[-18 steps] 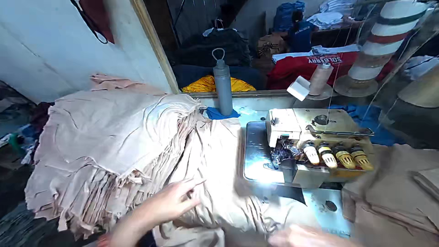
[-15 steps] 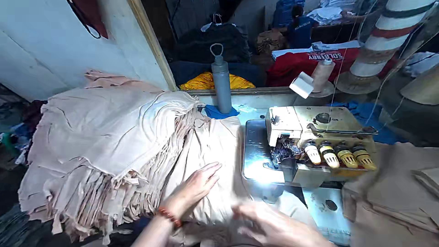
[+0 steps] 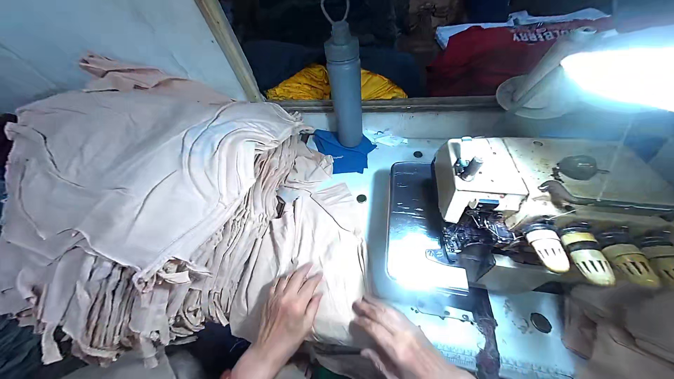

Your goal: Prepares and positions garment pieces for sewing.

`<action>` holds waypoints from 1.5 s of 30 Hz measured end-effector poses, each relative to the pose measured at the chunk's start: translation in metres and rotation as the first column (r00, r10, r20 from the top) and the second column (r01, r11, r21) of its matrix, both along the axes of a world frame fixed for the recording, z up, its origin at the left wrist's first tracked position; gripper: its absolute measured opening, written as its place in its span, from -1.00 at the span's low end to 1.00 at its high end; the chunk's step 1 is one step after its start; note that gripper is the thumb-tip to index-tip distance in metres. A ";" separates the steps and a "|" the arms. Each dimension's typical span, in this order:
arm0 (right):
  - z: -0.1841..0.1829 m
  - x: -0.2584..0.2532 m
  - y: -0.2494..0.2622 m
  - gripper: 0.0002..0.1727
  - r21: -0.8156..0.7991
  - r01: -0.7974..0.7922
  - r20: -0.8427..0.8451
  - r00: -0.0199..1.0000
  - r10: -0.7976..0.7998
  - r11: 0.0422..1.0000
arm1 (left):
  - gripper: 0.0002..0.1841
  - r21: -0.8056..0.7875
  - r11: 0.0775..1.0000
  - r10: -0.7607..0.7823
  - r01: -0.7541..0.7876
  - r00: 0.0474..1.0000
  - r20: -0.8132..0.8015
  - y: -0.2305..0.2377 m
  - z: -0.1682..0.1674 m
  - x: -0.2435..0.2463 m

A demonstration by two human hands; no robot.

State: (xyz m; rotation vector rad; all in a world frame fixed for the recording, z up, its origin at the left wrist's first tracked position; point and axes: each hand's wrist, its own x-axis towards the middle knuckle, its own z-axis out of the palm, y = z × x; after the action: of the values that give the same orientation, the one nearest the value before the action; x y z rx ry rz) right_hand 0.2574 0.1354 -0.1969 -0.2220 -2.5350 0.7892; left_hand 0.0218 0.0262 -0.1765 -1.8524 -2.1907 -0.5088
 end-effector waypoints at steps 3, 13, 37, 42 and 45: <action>-0.012 -0.023 0.014 -0.56 0.078 0.116 -0.027 0.993 -0.114 0.990 | -0.64 0.000 0.988 -0.152 0.153 0.984 -0.094 0.068 0.001 -0.016; -0.012 -0.025 0.013 -0.45 -0.013 0.177 0.052 0.983 -0.176 0.984 | -0.87 -0.254 0.950 -0.241 0.183 0.946 -0.219 0.167 0.037 -0.087; 0.024 -0.062 0.015 -0.30 -0.242 0.227 0.159 0.968 -0.193 0.943 | -0.87 -0.159 0.983 -0.069 0.090 0.989 0.132 0.170 0.077 -0.126; 0.027 -0.055 0.010 -0.31 -0.265 0.210 0.099 0.977 -0.190 0.941 | -0.89 -0.064 0.997 0.071 -0.046 0.886 0.458 0.177 0.071 -0.115; 0.026 -0.053 0.009 -0.33 -0.239 0.199 0.077 0.980 -0.185 0.951 | -0.95 0.010 0.999 0.018 -0.042 0.615 0.789 0.186 0.066 -0.105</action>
State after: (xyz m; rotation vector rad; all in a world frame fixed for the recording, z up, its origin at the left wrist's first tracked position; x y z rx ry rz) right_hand 0.2048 0.1441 -0.1706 -0.5698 -2.4131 1.0288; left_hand -0.0835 0.2119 -0.1106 -1.7457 -2.6665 -1.6141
